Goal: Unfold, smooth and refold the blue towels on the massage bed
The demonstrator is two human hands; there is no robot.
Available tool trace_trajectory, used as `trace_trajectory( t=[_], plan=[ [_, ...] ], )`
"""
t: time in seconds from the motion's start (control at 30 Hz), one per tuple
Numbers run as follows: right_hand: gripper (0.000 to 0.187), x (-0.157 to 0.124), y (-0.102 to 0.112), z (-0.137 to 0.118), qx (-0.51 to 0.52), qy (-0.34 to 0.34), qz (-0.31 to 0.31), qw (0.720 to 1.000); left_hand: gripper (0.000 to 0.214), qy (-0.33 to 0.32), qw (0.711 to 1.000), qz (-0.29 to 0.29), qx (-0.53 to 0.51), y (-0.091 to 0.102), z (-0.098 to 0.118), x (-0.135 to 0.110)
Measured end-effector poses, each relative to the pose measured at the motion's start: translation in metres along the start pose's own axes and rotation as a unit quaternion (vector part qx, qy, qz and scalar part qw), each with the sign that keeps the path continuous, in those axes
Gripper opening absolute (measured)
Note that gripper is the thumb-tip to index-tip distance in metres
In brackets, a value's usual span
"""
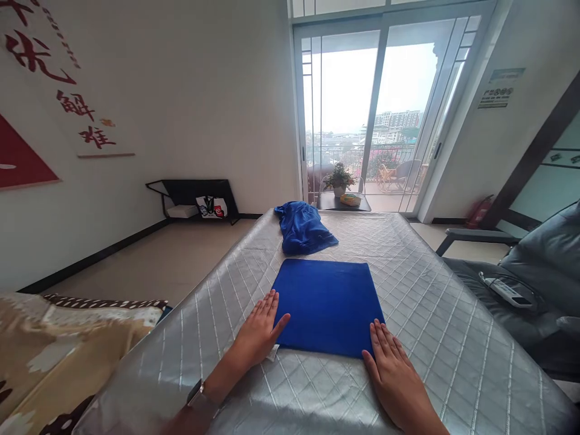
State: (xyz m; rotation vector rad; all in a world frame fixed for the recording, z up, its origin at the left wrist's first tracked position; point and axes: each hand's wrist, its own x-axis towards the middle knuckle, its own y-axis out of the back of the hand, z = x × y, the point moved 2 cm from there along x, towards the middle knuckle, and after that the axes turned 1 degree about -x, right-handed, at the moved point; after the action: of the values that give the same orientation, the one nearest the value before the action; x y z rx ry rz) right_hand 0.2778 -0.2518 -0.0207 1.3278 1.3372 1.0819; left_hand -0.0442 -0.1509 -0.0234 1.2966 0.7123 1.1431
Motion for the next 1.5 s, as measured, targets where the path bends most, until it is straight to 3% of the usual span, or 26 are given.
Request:
trace_trajectory(
  t=[0.07,0.17,0.27,0.33,0.43,0.57,0.8,0.9,0.97,1.1,1.23,1.5],
  plan=[
    [0.069,-0.001,0.001,-0.001,0.009,-0.002,-0.001,1.0,0.071,-0.039,0.999,-0.027,-0.016,0.006,0.029,0.0],
    [0.069,-0.001,-0.001,0.0,0.005,0.001,0.002,1.0,0.073,-0.154,0.985,-0.067,-0.043,0.01,0.089,0.0],
    [0.069,0.0,-0.005,0.002,-0.014,0.009,0.004,1.0,0.073,-0.26,0.96,-0.069,-0.073,0.008,0.145,0.002],
    [0.067,0.001,-0.008,0.005,-0.027,0.022,0.008,0.999,0.074,-0.299,0.947,-0.072,-0.089,0.003,0.17,0.004],
    [0.063,0.001,-0.01,0.007,-0.041,0.032,0.016,0.999,0.075,-0.311,0.941,-0.088,-0.096,-0.004,0.183,0.004],
    [0.066,0.0,-0.007,0.005,-0.036,0.017,0.004,0.999,0.073,-0.283,0.951,-0.097,-0.085,-0.008,0.158,-0.002],
    [0.069,-0.001,-0.01,0.007,-0.001,0.017,0.009,1.0,0.067,-0.111,0.992,-0.059,-0.026,0.008,0.039,-0.039],
    [0.07,-0.001,-0.015,0.011,-0.004,0.018,0.016,1.0,0.063,-0.047,0.997,-0.051,-0.025,0.02,0.006,-0.062],
    [0.071,-0.001,-0.018,0.013,-0.008,0.016,0.019,1.0,0.059,-0.013,0.999,-0.028,-0.036,0.026,0.001,-0.073],
    [0.073,0.0,-0.025,0.019,-0.007,0.021,0.043,0.999,0.045,0.048,0.994,0.069,-0.067,0.031,0.012,-0.079],
    [0.074,0.0,-0.03,0.025,-0.011,0.03,0.063,0.997,0.035,0.048,0.984,0.14,-0.098,0.032,0.02,-0.076],
    [0.075,0.0,-0.029,0.034,-0.022,0.06,0.054,0.996,0.032,0.026,0.985,0.131,-0.107,0.042,0.025,-0.077]
  ],
)
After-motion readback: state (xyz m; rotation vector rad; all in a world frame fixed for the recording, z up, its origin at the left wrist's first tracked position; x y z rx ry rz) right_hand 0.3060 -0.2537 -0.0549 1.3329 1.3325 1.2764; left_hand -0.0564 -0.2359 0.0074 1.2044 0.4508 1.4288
